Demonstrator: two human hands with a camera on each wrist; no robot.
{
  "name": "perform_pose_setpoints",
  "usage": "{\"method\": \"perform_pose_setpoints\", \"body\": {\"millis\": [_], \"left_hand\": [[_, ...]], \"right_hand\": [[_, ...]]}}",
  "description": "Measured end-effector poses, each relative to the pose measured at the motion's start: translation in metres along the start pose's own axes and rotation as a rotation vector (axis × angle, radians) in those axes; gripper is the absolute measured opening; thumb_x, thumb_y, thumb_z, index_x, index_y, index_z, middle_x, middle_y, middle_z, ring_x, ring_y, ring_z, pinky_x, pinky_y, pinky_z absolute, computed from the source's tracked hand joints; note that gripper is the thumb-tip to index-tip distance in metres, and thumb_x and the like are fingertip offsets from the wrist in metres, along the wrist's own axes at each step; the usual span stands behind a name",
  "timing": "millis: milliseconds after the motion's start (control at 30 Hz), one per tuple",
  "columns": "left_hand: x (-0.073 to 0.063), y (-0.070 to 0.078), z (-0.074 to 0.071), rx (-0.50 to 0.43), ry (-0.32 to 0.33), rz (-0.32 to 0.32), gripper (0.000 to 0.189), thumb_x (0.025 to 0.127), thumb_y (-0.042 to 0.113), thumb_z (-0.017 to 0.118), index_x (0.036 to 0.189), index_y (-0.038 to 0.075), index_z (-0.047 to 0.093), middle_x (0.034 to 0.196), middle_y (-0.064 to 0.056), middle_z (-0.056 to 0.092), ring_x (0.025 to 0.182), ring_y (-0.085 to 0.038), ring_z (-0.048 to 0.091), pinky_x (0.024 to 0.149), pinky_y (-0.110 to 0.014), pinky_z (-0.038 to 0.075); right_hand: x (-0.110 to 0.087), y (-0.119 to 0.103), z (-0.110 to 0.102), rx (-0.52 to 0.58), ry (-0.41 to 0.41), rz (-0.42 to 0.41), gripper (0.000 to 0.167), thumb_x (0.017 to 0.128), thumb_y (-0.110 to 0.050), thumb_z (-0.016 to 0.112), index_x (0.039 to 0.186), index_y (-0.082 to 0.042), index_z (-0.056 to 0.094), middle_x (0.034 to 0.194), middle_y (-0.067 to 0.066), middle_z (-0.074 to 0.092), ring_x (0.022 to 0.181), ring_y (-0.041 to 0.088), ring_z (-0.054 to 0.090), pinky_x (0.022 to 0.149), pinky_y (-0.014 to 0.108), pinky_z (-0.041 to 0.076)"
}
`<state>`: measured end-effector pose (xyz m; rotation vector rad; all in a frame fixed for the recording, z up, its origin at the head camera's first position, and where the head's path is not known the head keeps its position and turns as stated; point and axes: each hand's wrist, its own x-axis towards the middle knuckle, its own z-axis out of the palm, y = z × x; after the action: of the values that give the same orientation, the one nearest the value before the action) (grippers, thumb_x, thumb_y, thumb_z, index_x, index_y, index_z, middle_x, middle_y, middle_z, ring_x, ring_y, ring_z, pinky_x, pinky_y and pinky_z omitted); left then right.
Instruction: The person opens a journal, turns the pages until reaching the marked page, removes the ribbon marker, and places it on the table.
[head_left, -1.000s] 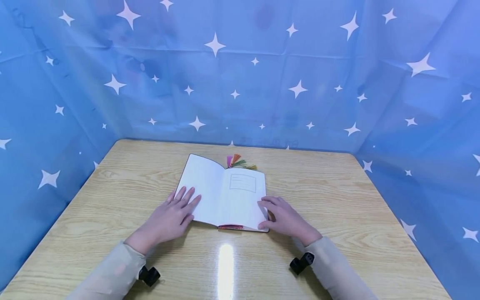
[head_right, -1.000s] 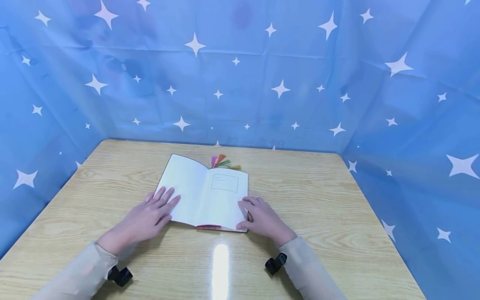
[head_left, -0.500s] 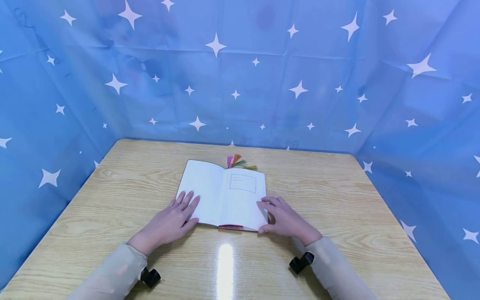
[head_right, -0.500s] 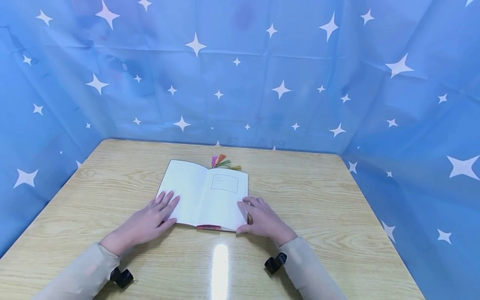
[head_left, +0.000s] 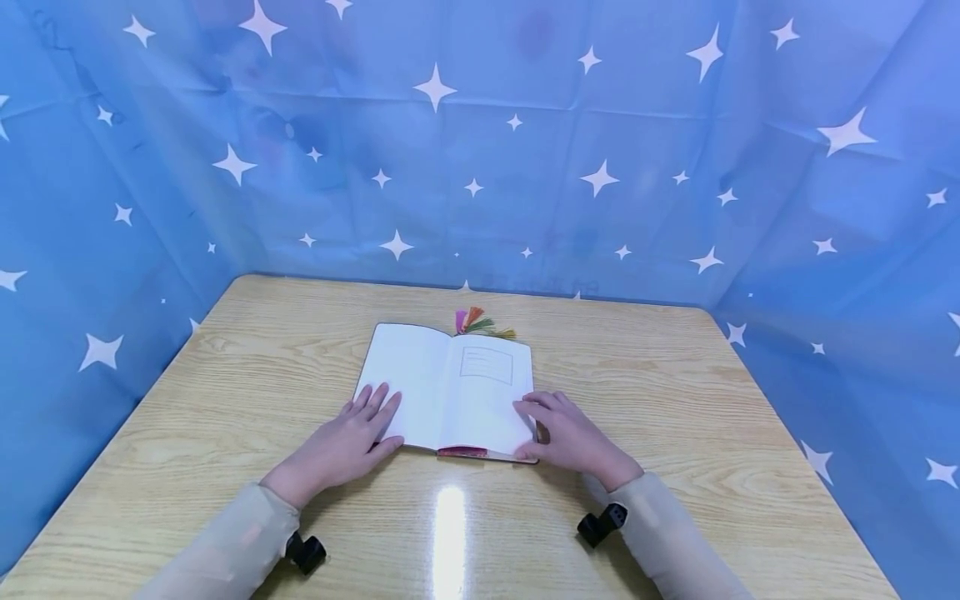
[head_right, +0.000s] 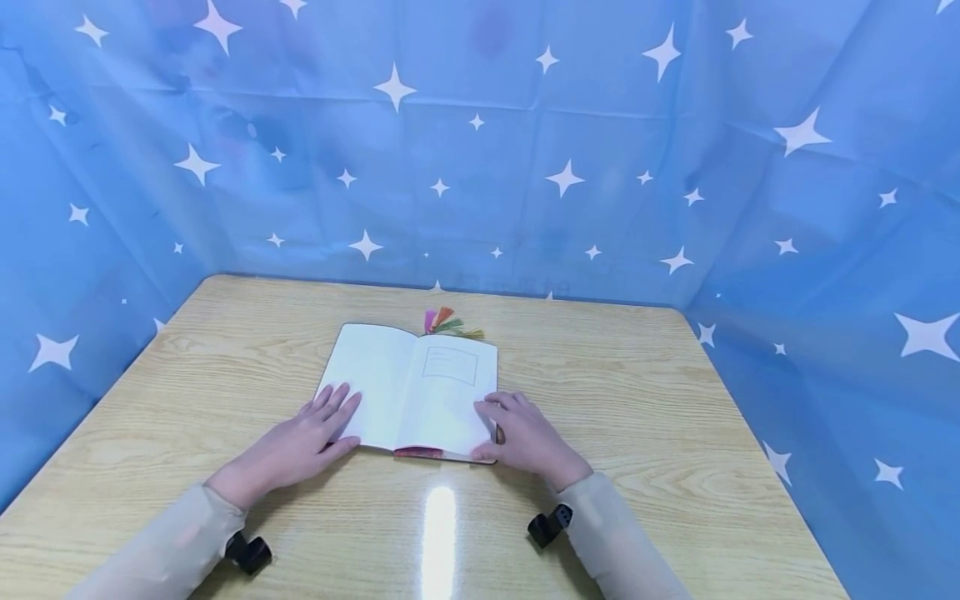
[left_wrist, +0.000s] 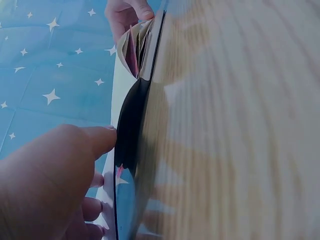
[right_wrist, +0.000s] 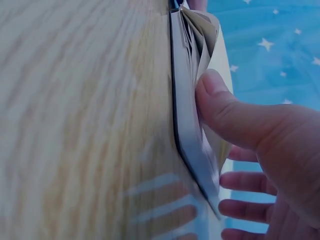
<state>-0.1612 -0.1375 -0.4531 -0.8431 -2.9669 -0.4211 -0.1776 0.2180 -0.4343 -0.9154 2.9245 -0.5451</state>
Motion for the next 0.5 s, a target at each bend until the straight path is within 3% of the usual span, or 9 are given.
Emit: {"method": "perform_pose_setpoints", "body": {"millis": [267, 500], "left_hand": [[-0.0001, -0.0042, -0.0005, 0.001, 0.015, 0.029, 0.065, 0.096, 0.049, 0.040, 0.147, 0.011, 0.028, 0.147, -0.022, 0.026, 0.133, -0.041, 0.023, 0.102, -0.054, 0.029], [-0.0001, -0.0031, -0.0021, 0.017, -0.010, 0.053, 0.059, 0.097, 0.046, 0.042, 0.145, 0.015, 0.034, 0.146, -0.024, 0.028, 0.132, -0.044, 0.025, 0.102, -0.053, 0.030]], "right_hand": [[-0.0001, -0.0060, -0.0045, 0.002, 0.004, 0.011, 0.072, 0.077, -0.056, 0.065, 0.133, -0.012, 0.052, 0.132, 0.009, 0.049, 0.116, 0.024, 0.043, 0.095, 0.043, 0.039], [-0.0014, -0.0096, -0.0074, -0.005, 0.026, -0.012, 0.070, 0.079, -0.056, 0.062, 0.130, -0.009, 0.055, 0.129, 0.010, 0.051, 0.114, 0.025, 0.045, 0.093, 0.044, 0.040]]}}
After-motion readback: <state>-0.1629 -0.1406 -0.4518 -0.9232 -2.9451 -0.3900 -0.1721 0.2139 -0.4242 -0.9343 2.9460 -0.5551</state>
